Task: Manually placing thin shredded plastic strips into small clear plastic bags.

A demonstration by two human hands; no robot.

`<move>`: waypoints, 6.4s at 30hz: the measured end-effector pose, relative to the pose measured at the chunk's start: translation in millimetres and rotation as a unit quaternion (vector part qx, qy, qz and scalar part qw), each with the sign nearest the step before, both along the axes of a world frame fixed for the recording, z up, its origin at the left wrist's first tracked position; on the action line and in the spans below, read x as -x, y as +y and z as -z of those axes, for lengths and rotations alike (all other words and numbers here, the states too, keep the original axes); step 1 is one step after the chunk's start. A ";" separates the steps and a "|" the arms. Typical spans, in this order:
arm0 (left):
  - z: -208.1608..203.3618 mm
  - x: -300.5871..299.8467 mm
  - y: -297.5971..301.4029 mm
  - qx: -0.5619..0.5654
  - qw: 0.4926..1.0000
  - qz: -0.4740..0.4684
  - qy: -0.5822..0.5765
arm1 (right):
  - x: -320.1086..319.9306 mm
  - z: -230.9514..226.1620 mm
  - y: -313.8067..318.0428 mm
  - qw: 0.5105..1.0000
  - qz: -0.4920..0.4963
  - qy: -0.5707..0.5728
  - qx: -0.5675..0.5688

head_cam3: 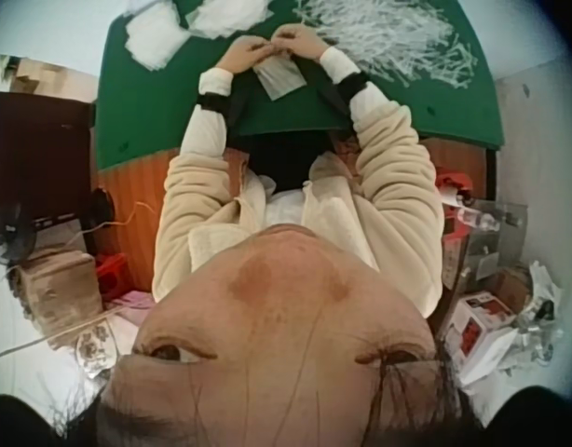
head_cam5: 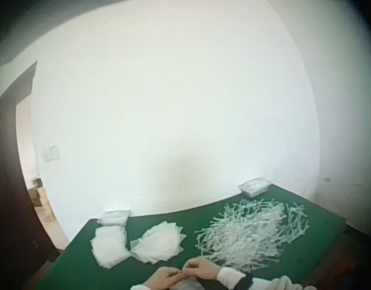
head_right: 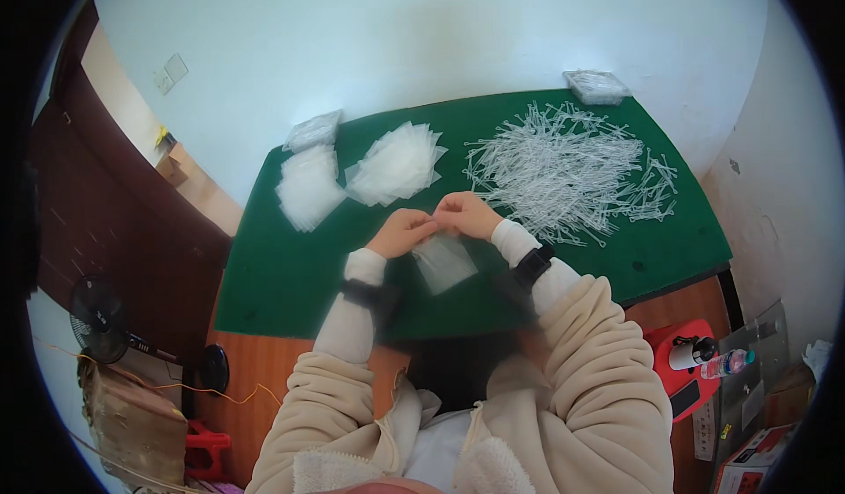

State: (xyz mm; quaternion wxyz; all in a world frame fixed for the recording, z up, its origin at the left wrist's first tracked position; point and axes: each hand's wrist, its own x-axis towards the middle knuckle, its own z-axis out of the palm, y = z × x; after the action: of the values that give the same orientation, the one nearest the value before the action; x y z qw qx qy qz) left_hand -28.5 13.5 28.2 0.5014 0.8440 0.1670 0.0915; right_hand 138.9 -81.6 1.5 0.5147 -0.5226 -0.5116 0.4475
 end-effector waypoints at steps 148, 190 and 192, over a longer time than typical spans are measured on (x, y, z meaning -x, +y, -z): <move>11.6 -4.4 6.3 0.204 0.957 -0.122 -0.168 | -19.3 2.0 3.9 0.952 0.269 -0.075 -0.122; 23.9 7.4 27.1 0.004 0.961 -0.181 -0.210 | -19.8 5.0 2.5 0.949 0.133 -0.252 -0.134; 28.0 10.0 31.7 -0.021 0.966 -0.177 -0.188 | -27.3 8.9 0.8 0.919 0.160 -0.327 -0.151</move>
State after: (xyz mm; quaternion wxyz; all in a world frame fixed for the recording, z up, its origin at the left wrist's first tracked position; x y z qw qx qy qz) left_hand -38.6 45.2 0.2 0.4821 0.7788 0.2140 0.3395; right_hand 166.2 -80.8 -7.3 0.4564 -0.6310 -0.6221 0.0809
